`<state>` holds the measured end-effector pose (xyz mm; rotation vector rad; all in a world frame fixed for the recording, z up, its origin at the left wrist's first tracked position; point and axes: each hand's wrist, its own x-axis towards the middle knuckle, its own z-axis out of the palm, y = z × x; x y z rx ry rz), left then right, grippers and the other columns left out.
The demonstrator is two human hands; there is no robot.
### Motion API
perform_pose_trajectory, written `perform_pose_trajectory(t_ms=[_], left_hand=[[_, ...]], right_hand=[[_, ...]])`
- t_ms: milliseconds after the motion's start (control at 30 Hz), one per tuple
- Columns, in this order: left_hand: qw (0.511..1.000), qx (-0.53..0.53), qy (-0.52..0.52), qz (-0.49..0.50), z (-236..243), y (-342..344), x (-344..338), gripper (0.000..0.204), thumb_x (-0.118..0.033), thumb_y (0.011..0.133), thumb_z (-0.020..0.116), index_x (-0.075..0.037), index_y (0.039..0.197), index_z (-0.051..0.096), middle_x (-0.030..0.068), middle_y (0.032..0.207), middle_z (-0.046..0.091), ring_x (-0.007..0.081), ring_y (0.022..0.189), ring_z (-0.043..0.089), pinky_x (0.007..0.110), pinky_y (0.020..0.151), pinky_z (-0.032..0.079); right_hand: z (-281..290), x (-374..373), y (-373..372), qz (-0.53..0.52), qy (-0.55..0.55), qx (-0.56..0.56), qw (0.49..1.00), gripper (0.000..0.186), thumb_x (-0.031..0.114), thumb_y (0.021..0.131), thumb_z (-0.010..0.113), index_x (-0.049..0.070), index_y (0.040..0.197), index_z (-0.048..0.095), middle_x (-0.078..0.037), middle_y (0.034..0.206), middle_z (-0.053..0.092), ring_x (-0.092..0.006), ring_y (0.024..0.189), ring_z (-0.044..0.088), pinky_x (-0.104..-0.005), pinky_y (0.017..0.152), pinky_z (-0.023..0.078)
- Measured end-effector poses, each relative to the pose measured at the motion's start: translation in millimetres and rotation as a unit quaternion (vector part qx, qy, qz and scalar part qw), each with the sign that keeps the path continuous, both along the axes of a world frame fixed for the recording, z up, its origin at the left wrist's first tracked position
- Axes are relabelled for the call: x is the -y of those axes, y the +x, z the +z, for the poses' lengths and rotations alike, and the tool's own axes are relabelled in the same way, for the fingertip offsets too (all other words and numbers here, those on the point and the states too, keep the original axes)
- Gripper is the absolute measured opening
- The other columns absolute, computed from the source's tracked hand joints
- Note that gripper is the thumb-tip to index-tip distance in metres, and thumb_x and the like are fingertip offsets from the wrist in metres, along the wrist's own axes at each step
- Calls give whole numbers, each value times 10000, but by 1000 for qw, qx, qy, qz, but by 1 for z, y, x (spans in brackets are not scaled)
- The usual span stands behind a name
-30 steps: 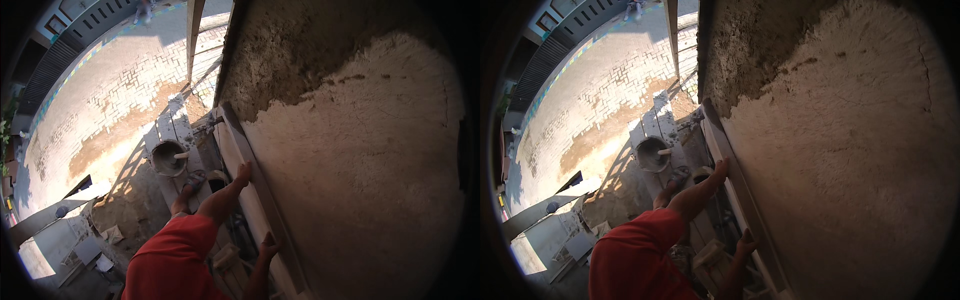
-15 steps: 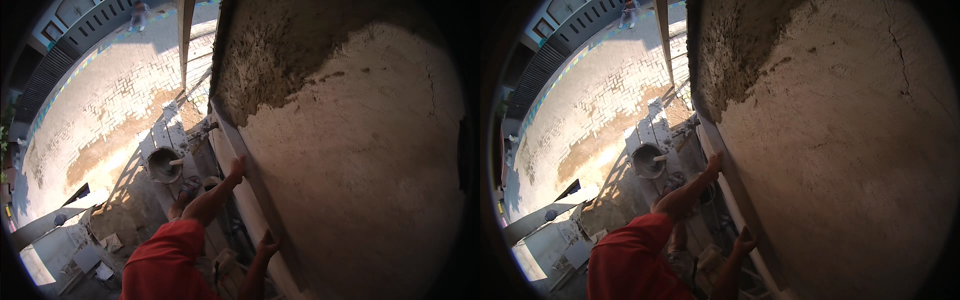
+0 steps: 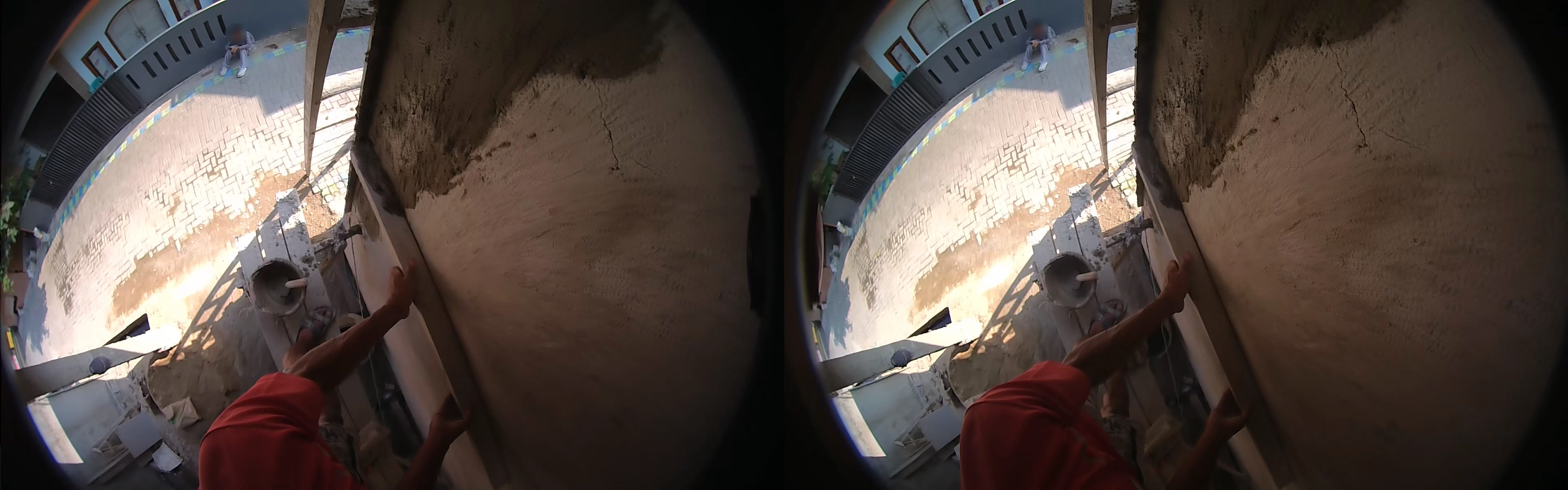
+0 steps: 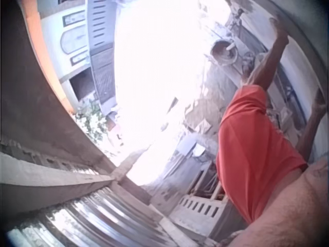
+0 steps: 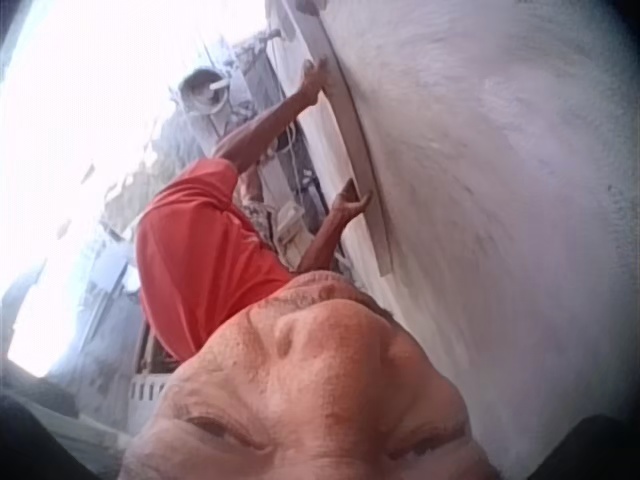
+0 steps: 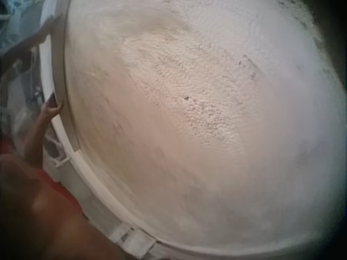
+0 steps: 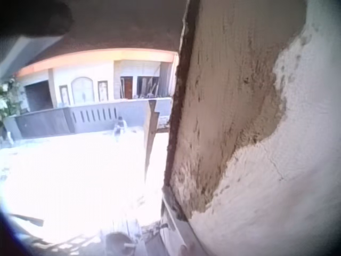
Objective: The person applies wet mortar to a vertical wall surface using a trowel and then levels the applied mortar with a long wooden plank.
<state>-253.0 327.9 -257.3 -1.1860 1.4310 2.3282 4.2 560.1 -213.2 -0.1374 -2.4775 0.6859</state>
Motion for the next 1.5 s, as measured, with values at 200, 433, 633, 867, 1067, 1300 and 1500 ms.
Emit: perform_pose_trajectory(t_ms=[200, 433, 633, 867, 1067, 1300, 1500], left_hand=[[999, -10, -48, -23, 51, 5, -4, 489, -515, 951, 522, -33, 957, 435, 77, 887, 452, 164, 810, 454, 342, 699, 435], [995, -68, -69, 13, 96, 17, -14, 465, -445, 950, 566, -14, 883, 404, 105, 837, 461, 180, 770, 461, 364, 664, 439], [992, -87, -85, 12, 132, 19, -21, 470, -440, 943, 579, -9, 883, 401, 120, 830, 468, 199, 764, 475, 384, 661, 445], [982, -119, -144, -10, 179, 32, -33, 458, -430, 946, 576, -16, 906, 385, 137, 813, 481, 206, 718, 496, 398, 607, 457], [983, -171, -53, -32, 249, 53, -47, 424, -384, 953, 570, -24, 938, 346, 165, 865, 497, 205, 748, 527, 381, 568, 472], [962, -256, -81, -59, 308, 97, -69, 407, -332, 941, 592, -22, 942, 328, 168, 939, 505, 190, 793, 536, 373, 638, 485], [971, -207, 122, 1, 302, 152, -32, 485, -386, 941, 594, 2, 1172, 417, 100, 1017, 550, 164, 891, 562, 351, 757, 511]], right_hand=[[25, -9, 11, -12, -17, 17, 1000, 588, 29, 821, 736, -32, 1300, 401, -230, 1245, 538, -300, 1111, 582, -381, 975, 499], [41, -34, 33, -52, -98, 81, 990, 590, 8, 820, 723, -15, 1317, 405, -225, 1281, 525, -292, 1155, 555, -384, 1002, 480], [98, -23, 27, -29, -4, 17, 999, 587, 62, 828, 734, -24, 1309, 410, -241, 1241, 536, -321, 1100, 582, -397, 956, 511], [132, -41, 43, -42, 113, -11, 993, 662, 126, 809, 773, -44, 1316, 382, -262, 1192, 548, -358, 1035, 608, -409, 914, 532], [138, -85, 78, -54, 31, 3, 998, 704, 81, 817, 750, -48, 1368, 331, -268, 1206, 541, -366, 1058, 604, -428, 905, 534], [207, -85, 97, -12, 126, -52, 991, 725, 32, 826, 721, -73, 1402, 293, -280, 1242, 518, -364, 1082, 595, -429, 906, 533], [223, -64, 138, -36, 128, -31, 991, 714, 43, 844, 711, -83, 1406, 287, -288, 1287, 480, -358, 1097, 587, -425, 911, 540]])
